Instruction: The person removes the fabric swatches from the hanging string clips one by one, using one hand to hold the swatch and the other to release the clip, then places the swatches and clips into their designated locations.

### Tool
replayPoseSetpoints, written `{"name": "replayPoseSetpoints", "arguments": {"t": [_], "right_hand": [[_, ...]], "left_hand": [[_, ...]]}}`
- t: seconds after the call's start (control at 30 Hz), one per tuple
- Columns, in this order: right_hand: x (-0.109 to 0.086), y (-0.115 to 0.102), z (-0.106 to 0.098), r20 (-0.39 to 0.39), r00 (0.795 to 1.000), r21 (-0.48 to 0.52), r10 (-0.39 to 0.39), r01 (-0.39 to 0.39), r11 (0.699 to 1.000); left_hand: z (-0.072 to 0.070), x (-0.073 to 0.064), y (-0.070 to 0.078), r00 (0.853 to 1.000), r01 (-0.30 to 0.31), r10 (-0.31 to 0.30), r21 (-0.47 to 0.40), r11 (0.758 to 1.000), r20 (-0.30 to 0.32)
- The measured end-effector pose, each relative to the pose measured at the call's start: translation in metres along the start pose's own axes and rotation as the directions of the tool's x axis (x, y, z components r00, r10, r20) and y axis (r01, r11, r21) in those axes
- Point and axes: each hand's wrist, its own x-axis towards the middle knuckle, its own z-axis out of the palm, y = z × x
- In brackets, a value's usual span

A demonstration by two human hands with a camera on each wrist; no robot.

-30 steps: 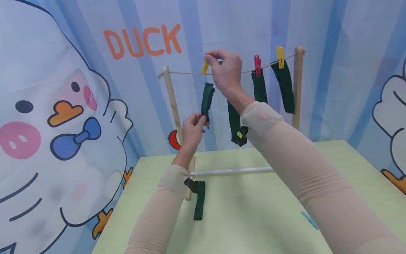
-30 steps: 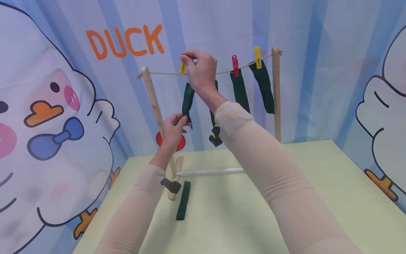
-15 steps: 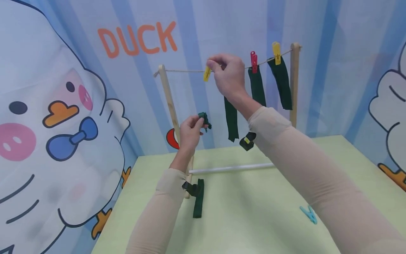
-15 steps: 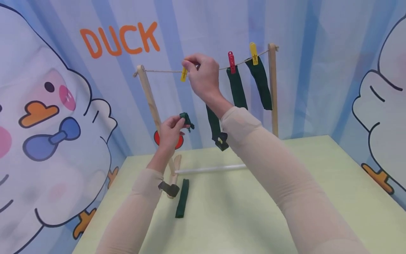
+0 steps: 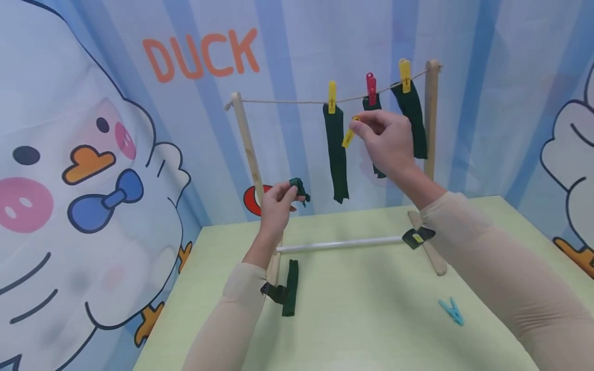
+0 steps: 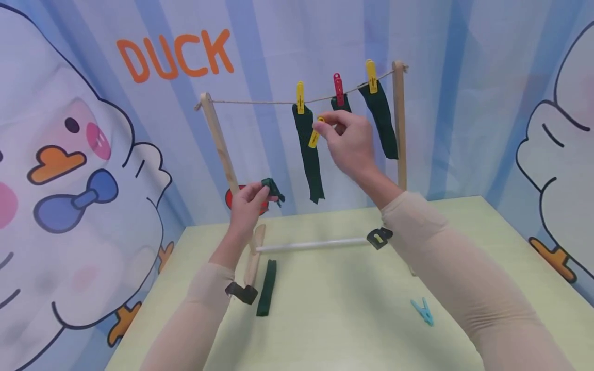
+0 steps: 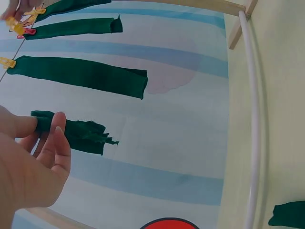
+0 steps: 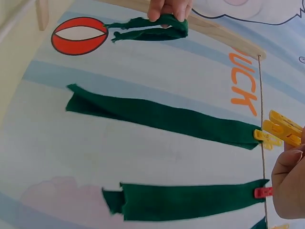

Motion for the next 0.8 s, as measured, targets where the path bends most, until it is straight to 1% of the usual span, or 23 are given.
{"name": "replayPoseSetpoints", "arguments": {"t": [0.07,0.2,0.3,0.37,0.43,0.5,0.57,0.63,0.7,0.8], "right_hand": [[-0.009,0.003,-0.011,0.008,1.000,-0.042,0.008,-0.008,0.999],[-0.027,0.011,-0.030,0.038,0.999,-0.079,0.013,-0.010,0.997],[-0.041,0.023,-0.045,0.068,0.997,-0.116,0.032,-0.024,0.993],[-0.050,0.032,-0.055,0.105,0.992,-0.149,0.063,-0.047,0.988],[-0.060,0.042,-0.066,0.150,0.983,-0.183,0.109,-0.081,0.980],[-0.070,0.054,-0.076,0.198,0.966,-0.222,0.166,-0.121,0.968],[-0.082,0.066,-0.086,0.237,0.948,-0.271,0.211,-0.144,0.952],[-0.096,0.078,-0.096,0.261,0.934,-0.312,0.244,-0.158,0.937],[-0.109,0.089,-0.106,0.278,0.924,-0.353,0.263,-0.156,0.923],[-0.128,0.103,-0.115,0.302,0.907,-0.390,0.292,-0.161,0.907]], "left_hand": [[0.000,-0.002,-0.002,1.000,0.008,-0.008,-0.001,1.000,0.003],[0.000,-0.008,-0.006,0.999,0.048,-0.049,-0.008,0.999,-0.002],[0.001,-0.012,-0.010,0.997,0.073,-0.073,-0.008,0.997,0.000],[0.001,-0.016,-0.015,0.997,0.080,-0.080,-0.002,0.997,0.004],[0.002,-0.018,-0.019,0.996,0.083,-0.083,0.005,0.997,0.012],[0.002,-0.021,-0.024,0.996,0.087,-0.087,0.009,0.996,0.016],[0.002,-0.025,-0.028,0.995,0.094,-0.095,0.016,0.995,0.014],[0.002,-0.029,-0.032,0.994,0.109,-0.109,0.020,0.994,0.010],[0.003,-0.033,-0.036,0.991,0.130,-0.130,0.021,0.991,0.008],[0.001,-0.039,-0.040,0.988,0.151,-0.152,0.031,0.988,0.008]]}}
